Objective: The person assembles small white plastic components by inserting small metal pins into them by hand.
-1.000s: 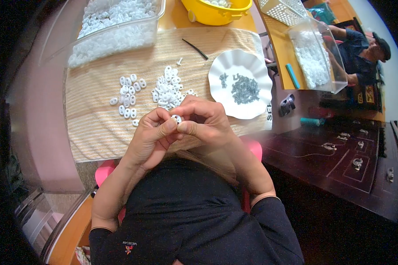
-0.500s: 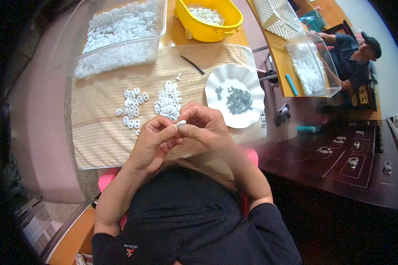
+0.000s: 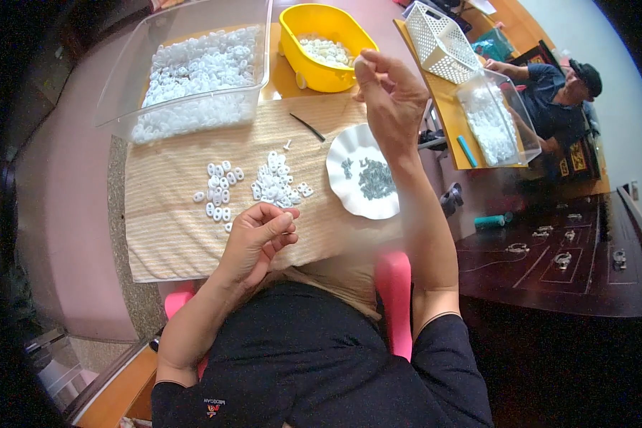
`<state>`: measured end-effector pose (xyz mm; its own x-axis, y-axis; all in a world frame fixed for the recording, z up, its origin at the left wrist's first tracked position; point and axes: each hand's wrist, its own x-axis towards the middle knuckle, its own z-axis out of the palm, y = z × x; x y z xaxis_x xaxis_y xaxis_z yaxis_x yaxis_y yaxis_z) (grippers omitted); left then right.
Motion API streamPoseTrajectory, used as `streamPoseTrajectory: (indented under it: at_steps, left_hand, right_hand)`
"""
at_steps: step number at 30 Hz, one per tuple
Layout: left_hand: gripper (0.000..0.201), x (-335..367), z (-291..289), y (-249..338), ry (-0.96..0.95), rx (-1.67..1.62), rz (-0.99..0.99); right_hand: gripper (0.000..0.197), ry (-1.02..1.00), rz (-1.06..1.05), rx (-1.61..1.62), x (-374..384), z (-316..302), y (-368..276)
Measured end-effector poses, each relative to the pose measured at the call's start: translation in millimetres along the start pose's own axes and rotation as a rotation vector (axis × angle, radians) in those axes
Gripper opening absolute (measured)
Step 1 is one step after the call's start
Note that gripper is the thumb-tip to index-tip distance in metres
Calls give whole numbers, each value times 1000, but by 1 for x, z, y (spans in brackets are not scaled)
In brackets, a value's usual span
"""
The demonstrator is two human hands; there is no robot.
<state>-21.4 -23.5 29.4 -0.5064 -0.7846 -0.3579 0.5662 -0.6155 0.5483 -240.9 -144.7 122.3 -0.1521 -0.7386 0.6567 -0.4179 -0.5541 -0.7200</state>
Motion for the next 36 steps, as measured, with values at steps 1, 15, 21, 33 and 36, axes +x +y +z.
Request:
streamPoseTrajectory:
  at_steps: [1,15,21,33,36]
  left_hand:
    - [11,1,0,0,11,8,0]
    - [10,0,0,-3,37,42,40]
    - [11,-1,0,1,82,39,109]
    - [8,2,-7,1,175,29,207]
    - [8,3,-8,-1,159,21,221]
  right_hand:
    - [21,3,-7,1,7,1,1]
    - [31,-50,8,-605,62,10,70]
    - [20,-411,201,-266,-8,4,32]
    - [23,-828,146,-537,-104,-4,-18]
    - [26,-844,17,-618,-108,-1,-17]
